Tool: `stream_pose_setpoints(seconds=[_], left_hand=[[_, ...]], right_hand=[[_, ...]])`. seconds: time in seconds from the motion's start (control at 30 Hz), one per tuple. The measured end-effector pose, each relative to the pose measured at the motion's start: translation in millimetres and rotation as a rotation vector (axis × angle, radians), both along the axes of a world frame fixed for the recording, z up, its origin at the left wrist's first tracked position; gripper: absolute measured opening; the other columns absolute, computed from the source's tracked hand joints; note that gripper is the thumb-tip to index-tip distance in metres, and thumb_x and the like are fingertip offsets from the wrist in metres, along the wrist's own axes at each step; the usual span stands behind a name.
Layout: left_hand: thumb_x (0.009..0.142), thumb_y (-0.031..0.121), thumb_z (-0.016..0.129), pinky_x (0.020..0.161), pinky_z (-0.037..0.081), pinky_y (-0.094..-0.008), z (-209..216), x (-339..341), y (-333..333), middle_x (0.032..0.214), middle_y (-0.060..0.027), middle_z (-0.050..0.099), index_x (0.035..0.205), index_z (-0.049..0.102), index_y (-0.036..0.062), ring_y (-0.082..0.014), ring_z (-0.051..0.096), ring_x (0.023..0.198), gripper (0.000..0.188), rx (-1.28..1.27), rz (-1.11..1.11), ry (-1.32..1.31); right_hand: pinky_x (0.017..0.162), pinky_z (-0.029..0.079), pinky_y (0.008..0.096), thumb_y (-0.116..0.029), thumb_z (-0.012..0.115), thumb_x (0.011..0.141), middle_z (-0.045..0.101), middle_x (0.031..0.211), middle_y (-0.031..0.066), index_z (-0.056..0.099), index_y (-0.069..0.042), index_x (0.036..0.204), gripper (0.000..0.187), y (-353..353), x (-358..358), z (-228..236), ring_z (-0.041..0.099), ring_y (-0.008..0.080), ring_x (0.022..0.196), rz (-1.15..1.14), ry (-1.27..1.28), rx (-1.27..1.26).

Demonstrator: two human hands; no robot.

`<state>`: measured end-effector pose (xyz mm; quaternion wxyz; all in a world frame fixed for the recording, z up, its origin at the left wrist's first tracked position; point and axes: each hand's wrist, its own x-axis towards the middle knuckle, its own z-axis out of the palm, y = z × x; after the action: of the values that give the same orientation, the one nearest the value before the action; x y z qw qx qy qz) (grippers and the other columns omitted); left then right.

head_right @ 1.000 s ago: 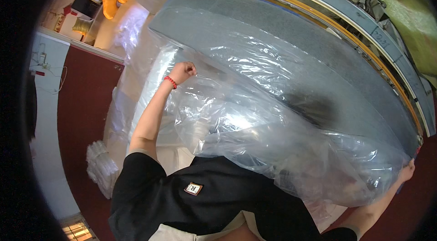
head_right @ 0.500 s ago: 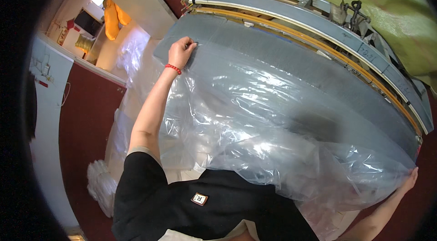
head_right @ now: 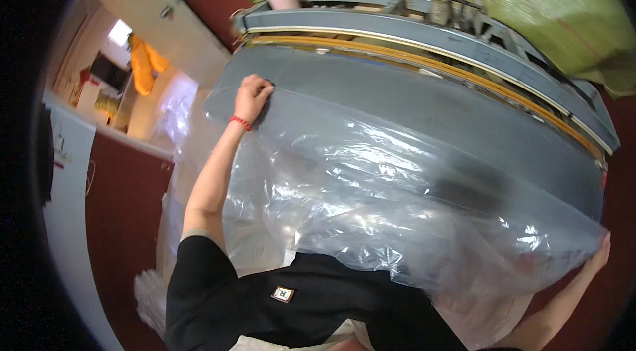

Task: The recorder is preparing and aligning plastic film on a machine, likely for packaging or manufacturing.

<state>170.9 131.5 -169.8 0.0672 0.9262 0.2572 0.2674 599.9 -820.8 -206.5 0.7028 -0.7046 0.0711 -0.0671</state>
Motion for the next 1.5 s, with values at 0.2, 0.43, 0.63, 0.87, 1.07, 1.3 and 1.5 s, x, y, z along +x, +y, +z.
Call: stream_pose_setpoints(seconds=[0.2, 0.43, 0.63, 0.87, 1.07, 1.3, 1.5], left_hand=[[0.082, 0.019, 0.044, 0.048, 0.034, -0.0258, 43.3, 60.4, -9.7, 0.058, 0.0017, 0.040, 0.068, 0.045, 0.0063, -0.0096, 0.039, 0.053, 0.019, -0.797, 0.126, -0.866], [0.082, 0.017, 0.047, 0.052, 0.032, -0.0180, -64.3, 49.9, 159.0, 0.062, 0.0035, 0.043, 0.078, 0.052, 0.0046, -0.0041, 0.036, 0.057, 0.014, -0.341, 0.256, -0.641], [0.081, 0.016, 0.053, 0.047, 0.026, -0.0175, -62.1, 88.9, 175.3, 0.060, 0.0071, 0.039, 0.074, 0.051, 0.0081, -0.0030, 0.031, 0.053, 0.011, -0.573, 0.193, -0.753], [0.082, 0.021, 0.055, 0.048, 0.029, -0.0171, -56.9, 91.1, 174.8, 0.060, 0.0061, 0.041, 0.072, 0.049, 0.0090, -0.0034, 0.035, 0.053, 0.017, -0.507, 0.208, -0.734], [0.083, 0.019, 0.048, 0.052, 0.042, -0.0241, -27.7, 92.9, 155.4, 0.068, 0.0003, 0.051, 0.076, 0.048, 0.0089, -0.0094, 0.049, 0.060, 0.012, -0.931, 0.127, -0.829], [0.080, 0.018, 0.052, 0.063, 0.043, -0.0242, -32.0, 74.8, 163.9, 0.074, -0.0002, 0.051, 0.078, 0.052, 0.0076, -0.0103, 0.049, 0.068, 0.011, -1.036, 0.042, -0.775], [0.082, 0.010, 0.051, 0.062, 0.040, -0.0204, 21.3, 39.4, 87.4, 0.077, 0.0026, 0.051, 0.081, 0.053, 0.0075, -0.0072, 0.049, 0.070, 0.004, -0.831, -0.112, -0.495]], right_hand=[[0.082, 0.041, 0.0301, -0.033, 0.043, 0.087, 0.057, 0.102, 0.0114, 0.054, 0.006, 0.102, 0.044, 76.8, 66.3, 23.1, 0.053, 0.0199, 0.093, -0.416, 0.027, 0.306], [0.064, 0.042, 0.0298, -0.021, 0.054, 0.081, 0.058, 0.070, 0.0073, 0.060, -0.002, 0.081, 0.019, 231.6, 108.8, -22.3, 0.055, 0.0174, 0.071, -0.448, -0.527, -0.548], [0.055, 0.039, 0.0250, -0.021, 0.061, 0.077, 0.053, 0.062, 0.0016, 0.058, 0.000, 0.074, 0.021, 262.4, 124.5, -14.1, 0.048, 0.0092, 0.057, -0.423, -0.420, -0.287], [0.046, 0.040, 0.0247, -0.017, 0.063, 0.075, 0.056, 0.062, 0.0063, 0.051, -0.002, 0.065, 0.021, 250.1, 143.7, -25.3, 0.051, 0.0109, 0.050, -0.638, -0.384, -0.470], [0.033, 0.037, 0.0239, -0.017, 0.034, 0.087, 0.053, 0.058, 0.0100, 0.044, 0.000, 0.089, 0.020, 264.1, 108.7, 36.0, 0.048, 0.0136, 0.039, -0.519, -0.266, -0.244], [0.047, 0.044, 0.0262, -0.027, 0.048, 0.085, 0.057, 0.065, 0.0084, 0.055, 0.001, 0.086, 0.029, 272.3, 92.9, 38.4, 0.055, 0.0150, 0.052, -0.295, -0.132, -0.128], [0.070, 0.043, 0.0255, -0.021, 0.061, 0.075, 0.064, 0.080, 0.0057, 0.064, 0.001, 0.087, 0.026, 209.5, 47.9, 57.9, 0.058, 0.0125, 0.074, -0.246, -0.236, -0.455]])
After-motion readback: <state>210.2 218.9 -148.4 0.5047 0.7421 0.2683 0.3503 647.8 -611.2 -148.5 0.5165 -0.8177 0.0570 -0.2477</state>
